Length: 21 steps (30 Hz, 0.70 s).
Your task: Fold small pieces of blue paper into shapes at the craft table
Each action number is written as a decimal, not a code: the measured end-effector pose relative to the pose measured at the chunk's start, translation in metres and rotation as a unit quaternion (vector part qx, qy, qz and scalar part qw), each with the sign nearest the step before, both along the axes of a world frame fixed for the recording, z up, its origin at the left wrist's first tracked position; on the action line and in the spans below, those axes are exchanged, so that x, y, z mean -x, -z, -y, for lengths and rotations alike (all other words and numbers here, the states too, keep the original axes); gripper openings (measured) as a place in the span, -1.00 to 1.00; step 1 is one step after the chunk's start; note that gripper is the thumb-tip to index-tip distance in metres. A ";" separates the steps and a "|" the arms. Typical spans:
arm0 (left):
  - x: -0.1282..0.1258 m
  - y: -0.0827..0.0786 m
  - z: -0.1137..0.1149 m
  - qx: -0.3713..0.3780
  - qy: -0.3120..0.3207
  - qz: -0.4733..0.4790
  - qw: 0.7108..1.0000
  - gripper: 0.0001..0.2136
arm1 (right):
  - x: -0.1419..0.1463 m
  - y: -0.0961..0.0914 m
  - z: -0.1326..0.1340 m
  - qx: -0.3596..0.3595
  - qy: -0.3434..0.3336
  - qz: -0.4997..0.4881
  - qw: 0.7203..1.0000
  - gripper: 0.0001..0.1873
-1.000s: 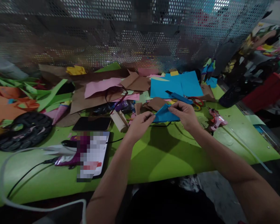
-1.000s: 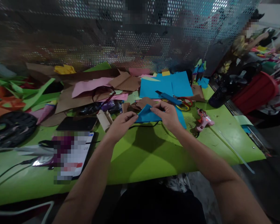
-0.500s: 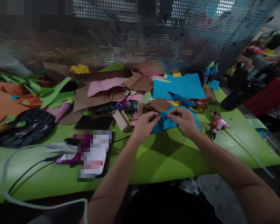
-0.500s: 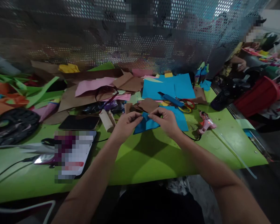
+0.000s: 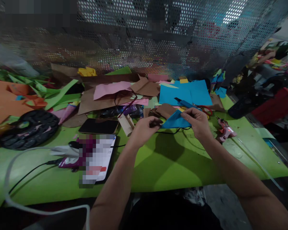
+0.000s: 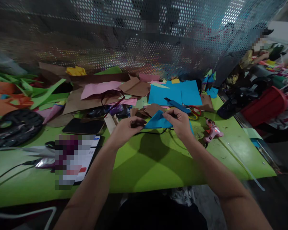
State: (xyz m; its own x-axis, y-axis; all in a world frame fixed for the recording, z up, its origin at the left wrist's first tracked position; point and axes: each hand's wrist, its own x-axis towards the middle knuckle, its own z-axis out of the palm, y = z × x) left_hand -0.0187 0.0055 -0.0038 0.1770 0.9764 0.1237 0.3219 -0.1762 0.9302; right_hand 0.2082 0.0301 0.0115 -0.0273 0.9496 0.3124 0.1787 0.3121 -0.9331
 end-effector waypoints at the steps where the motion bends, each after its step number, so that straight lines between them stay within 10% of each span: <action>1: 0.000 -0.002 0.001 -0.007 -0.016 -0.009 1.000 -0.80 | 0.000 -0.001 0.001 -0.003 -0.002 0.006 1.000 -0.81; 9: -0.021 -0.013 0.009 -0.069 0.017 -0.001 0.997 -0.78 | 0.019 0.003 0.017 -0.041 -0.077 0.125 0.988 -0.82; 21: -0.014 -0.005 0.001 -0.078 -0.130 0.109 0.982 -0.81 | 0.010 -0.003 0.010 -0.030 -0.026 0.059 0.997 -0.83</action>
